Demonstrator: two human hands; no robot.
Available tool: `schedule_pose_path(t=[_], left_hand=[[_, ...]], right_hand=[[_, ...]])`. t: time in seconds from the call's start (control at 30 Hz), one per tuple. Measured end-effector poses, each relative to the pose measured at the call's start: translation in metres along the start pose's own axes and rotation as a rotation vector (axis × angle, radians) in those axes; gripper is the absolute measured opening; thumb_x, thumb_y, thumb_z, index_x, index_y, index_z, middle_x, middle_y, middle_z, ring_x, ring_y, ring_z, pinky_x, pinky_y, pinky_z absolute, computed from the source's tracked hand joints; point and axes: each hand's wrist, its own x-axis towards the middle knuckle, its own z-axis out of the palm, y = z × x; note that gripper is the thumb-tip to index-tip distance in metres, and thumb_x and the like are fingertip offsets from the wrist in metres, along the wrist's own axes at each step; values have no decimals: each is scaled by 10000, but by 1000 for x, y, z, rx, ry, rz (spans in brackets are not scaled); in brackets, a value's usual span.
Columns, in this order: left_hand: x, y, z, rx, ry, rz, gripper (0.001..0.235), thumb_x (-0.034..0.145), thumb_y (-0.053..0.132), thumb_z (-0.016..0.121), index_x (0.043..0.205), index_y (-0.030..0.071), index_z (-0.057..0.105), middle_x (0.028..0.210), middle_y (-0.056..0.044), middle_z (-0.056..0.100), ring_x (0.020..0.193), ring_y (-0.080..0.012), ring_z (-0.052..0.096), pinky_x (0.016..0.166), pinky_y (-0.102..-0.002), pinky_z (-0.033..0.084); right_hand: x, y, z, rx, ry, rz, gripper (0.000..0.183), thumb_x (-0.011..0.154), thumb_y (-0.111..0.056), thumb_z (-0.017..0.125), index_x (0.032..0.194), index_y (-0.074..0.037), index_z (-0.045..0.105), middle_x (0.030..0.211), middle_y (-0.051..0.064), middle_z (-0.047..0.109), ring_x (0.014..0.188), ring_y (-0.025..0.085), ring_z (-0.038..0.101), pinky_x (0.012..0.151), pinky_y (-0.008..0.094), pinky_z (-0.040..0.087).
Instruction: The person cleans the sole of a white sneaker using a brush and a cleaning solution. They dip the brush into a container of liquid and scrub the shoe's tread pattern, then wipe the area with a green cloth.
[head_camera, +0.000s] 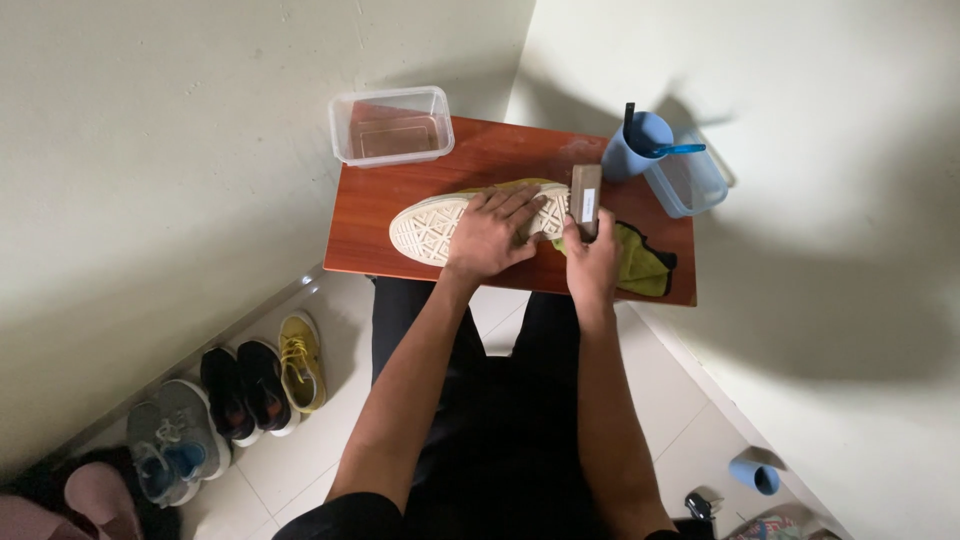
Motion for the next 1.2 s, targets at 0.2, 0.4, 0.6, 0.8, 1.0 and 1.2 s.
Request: schedule_pose_path(t=[0.2, 0.4, 0.6, 0.8, 1.0, 1.2], left_hand=[[0, -1, -1, -2, -25, -1, 489, 859, 503, 643, 1263, 233, 695, 1321, 32, 684, 1255, -134, 634, 1014, -345, 460], [-3, -3, 5, -3, -29, -3, 555, 832, 552, 664, 1286, 234, 693, 1332, 28, 686, 1264, -132, 631, 1010, -350, 466], [-2, -2, 0, -29, -83, -15, 682, 781, 656, 715, 1310, 227, 687, 1393, 35, 661, 1312, -129, 600, 1042, -349, 444], [-3, -1, 2, -31, -90, -25, 729, 774, 713, 710, 1315, 224, 687, 1390, 36, 662, 1310, -127, 599, 1052, -354, 440], [-6, -5, 8, -29, -68, 2, 714, 749, 664, 752, 1314, 233, 683, 1387, 41, 659, 1309, -132, 599, 1041, -352, 438], [-4, -5, 7, -9, -60, 12, 656, 771, 597, 752, 1315, 239, 677, 1384, 41, 658, 1301, -135, 606, 1006, -355, 457]], right_hand=[[7, 9, 6, -6, -35, -88, 400, 908, -337, 740, 1209, -89, 648, 874, 207, 678, 789, 386, 708, 648, 459, 544], [0, 14, 9, -4, -19, -111, 479, 860, -328, 782, 1236, -69, 639, 904, 244, 663, 827, 439, 696, 671, 500, 537], [-2, 13, -4, 20, -22, 15, 343, 881, -330, 734, 1131, -123, 627, 773, 131, 627, 695, 306, 642, 625, 442, 486], [-8, 12, -12, 41, 5, 59, 318, 882, -311, 733, 1082, -93, 616, 754, 143, 621, 678, 308, 623, 609, 439, 481], [-10, 12, -11, 26, 8, 57, 317, 886, -325, 739, 1032, -86, 591, 759, 157, 611, 705, 324, 633, 635, 437, 487], [-11, 21, -8, -37, -83, 43, 327, 854, -323, 771, 970, -85, 578, 734, 154, 621, 683, 316, 645, 607, 430, 489]])
